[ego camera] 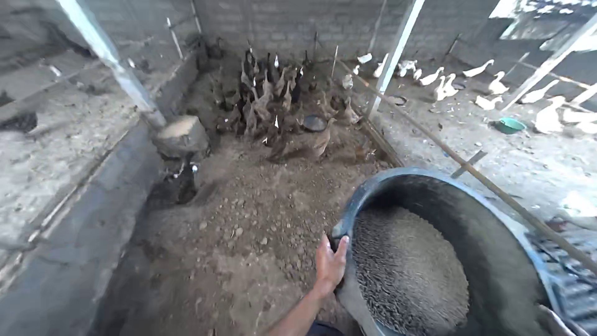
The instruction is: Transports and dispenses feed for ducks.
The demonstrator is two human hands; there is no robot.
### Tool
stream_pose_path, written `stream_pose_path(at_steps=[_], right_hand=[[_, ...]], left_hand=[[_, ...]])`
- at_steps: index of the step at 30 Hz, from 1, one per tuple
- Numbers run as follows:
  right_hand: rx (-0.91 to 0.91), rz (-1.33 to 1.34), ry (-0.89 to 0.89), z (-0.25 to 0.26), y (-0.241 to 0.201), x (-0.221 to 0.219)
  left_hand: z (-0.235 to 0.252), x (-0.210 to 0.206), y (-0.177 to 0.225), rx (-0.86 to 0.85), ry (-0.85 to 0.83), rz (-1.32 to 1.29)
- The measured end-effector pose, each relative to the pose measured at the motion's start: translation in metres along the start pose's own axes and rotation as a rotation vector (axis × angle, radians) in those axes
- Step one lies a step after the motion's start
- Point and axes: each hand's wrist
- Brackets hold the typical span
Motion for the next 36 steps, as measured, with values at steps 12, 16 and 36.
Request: stream_pose_path(at_steps=[12, 16, 36], right_hand=[[-0.216, 0.058, -0.131, 0.142, -0.254, -0.284], [-0.264, 0.024, -0.074, 0.192, -0.324, -0.366], [-0.373, -0.127, 0.097, 0.555, -0.593, -0.636]], left_hand=[[0.332, 0.104, 0.073, 0.001, 0.179, 0.067], [0.483, 0.116, 0.112, -0.002, 0.105, 0.072], [1.093, -0.016, 0.264, 0.176, -0.254, 0.123]])
Point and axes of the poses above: each hand's wrist, its own z-axis towards the middle knuckle, its own x-axis out of the back of the hand, y = z × x, and after that the axes turned 4 degrees about x, right-handed
